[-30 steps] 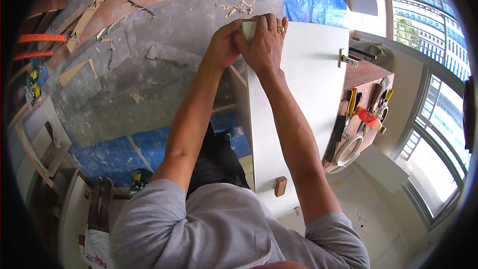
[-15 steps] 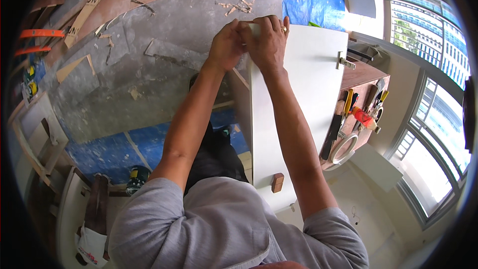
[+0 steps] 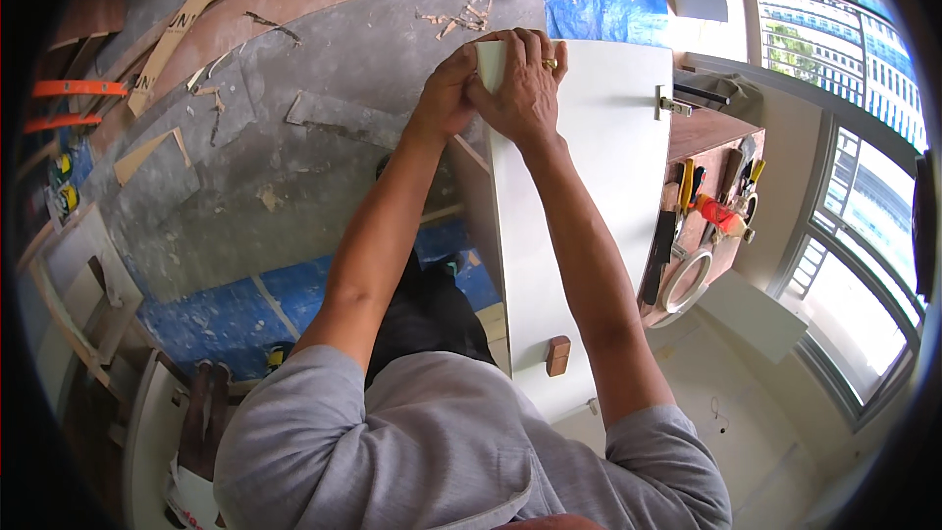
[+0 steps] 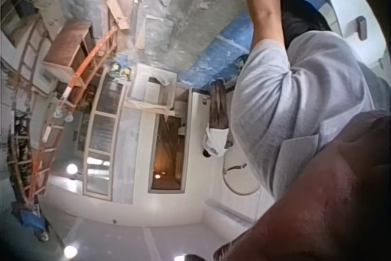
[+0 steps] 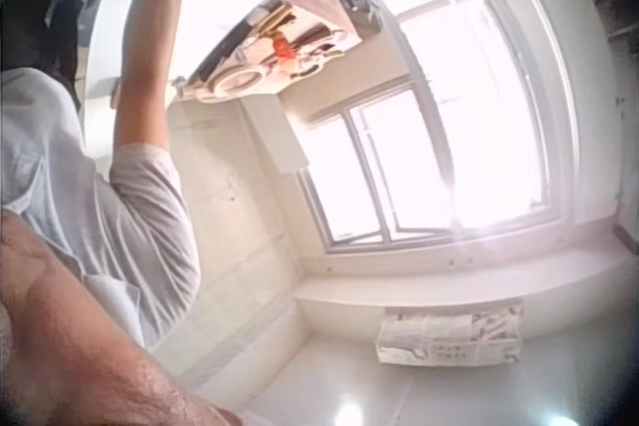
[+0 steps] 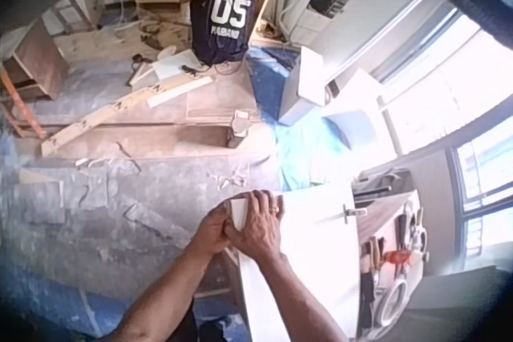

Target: The person sands the surface and edges of a white wooden board with a sanding block.

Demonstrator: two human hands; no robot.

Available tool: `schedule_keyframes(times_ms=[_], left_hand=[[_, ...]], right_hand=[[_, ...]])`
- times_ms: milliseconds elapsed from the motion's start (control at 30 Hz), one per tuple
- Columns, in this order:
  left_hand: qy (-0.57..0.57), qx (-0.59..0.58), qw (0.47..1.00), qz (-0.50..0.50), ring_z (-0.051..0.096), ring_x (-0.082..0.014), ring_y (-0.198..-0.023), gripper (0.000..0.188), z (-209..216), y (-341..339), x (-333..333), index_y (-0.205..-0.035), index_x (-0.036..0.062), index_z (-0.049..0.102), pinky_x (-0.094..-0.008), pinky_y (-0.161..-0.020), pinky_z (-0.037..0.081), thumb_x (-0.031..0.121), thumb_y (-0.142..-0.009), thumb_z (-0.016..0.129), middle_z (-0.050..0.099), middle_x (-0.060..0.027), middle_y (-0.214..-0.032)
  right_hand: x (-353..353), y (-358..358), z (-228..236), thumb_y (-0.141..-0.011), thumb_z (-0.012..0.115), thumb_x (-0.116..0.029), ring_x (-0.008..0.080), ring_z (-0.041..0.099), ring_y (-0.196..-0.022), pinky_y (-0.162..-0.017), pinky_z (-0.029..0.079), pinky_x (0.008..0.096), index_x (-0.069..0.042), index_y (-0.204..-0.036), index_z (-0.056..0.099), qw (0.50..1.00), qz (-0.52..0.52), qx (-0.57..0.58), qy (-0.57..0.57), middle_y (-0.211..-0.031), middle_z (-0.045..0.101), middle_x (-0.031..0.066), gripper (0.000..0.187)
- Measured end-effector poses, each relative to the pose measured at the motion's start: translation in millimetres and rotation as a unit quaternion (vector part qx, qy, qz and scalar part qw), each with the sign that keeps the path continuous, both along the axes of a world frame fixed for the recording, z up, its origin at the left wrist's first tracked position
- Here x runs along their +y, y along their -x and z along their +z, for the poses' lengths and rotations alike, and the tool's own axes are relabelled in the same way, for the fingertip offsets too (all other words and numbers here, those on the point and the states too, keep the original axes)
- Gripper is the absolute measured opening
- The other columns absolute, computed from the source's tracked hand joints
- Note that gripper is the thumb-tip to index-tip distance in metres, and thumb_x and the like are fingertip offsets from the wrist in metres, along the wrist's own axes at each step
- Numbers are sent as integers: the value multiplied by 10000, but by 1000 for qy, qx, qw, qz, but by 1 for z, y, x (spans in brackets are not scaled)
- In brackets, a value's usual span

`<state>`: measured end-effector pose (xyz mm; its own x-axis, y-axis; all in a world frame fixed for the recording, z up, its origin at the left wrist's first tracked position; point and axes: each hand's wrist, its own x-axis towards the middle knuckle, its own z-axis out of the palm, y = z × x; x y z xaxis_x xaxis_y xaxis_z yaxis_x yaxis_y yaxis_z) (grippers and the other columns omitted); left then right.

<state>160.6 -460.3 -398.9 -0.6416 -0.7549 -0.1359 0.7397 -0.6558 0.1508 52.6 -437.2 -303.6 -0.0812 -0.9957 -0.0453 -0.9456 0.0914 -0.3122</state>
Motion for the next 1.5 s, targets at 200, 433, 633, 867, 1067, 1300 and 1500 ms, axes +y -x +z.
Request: schedule_keyframes(times_ms=[200, 433, 633, 867, 1067, 1300, 1500], left_hand=[[12, -163, 986, 21, 631, -251, -1202, 444, 17, -3, -4, -1404, -57, 523, -387, -1063, 496, 266, -1110, 441, 627, -172, -1326], [1, -297, 955, 8, 661, -210, -1055, 349, 25, -4, -12, -1244, -56, 617, -357, -970, 523, 175, -1107, 393, 673, -159, -1172], [-7, -279, 959, -41, 648, -172, -1039, 369, 17, -12, -23, -1248, -10, 618, -346, -968, 516, 273, -1120, 420, 669, -94, -1122], [-197, -142, 970, 30, 582, -115, -1057, 426, 31, 3, 30, -1308, 14, 574, -293, -948, 480, 378, -1097, 504, 623, -25, -1133], [29, -357, 934, -13, 605, -193, -1016, 424, 44, -13, 77, -1320, 14, 555, -354, -921, 480, 349, -1061, 566, 637, -41, -1141], [142, -530, 835, -43, 606, -237, -1104, 375, 45, -3, 82, -1248, -3, 576, -372, -975, 462, 314, -1047, 577, 657, -123, -1200], [137, -540, 819, -137, 697, -222, -991, 404, 58, -12, 115, -1332, 53, 541, -386, -757, 601, 370, -1085, 500, 671, -94, -1199]], right_hand=[[0, 1, -6, -757, 726, -379, 390, 400, -1376, -1238, 120, 593, 27, -1357, 528, 999, 7, -9, 42, -1325, 531, 186, 751], [-5, -4, -10, -787, 742, -296, 360, 502, -1248, -1230, 172, 585, -74, -1189, 633, 995, 3, -30, 90, -1187, 602, 150, 472], [-12, -4, -12, -843, 728, -339, 359, 531, -1204, -1214, 204, 589, -52, -1094, 661, 995, 2, -29, 92, -1131, 614, 137, 387], [-20, -6, -4, -935, 647, -373, 388, 556, -1203, -1217, 208, 587, -35, -1051, 674, 996, -35, -75, 41, -1135, 634, 150, 359], [30, 2, 39, -999, 624, -337, 370, 334, -1489, -1236, 160, 574, -74, -1396, 542, 981, -91, -125, 119, -1503, 501, 125, 484], [267, 5, 107, -920, 710, -112, 347, 589, -1243, -1036, 470, 460, -93, -1199, 666, 975, -149, -163, 36, -1335, 634, 112, 283], [513, -11, 128, -942, 696, -114, 330, 667, -1102, -939, 531, 439, -80, -1135, 686, 902, -408, -137, 32, -1216, 692, 106, 196]])
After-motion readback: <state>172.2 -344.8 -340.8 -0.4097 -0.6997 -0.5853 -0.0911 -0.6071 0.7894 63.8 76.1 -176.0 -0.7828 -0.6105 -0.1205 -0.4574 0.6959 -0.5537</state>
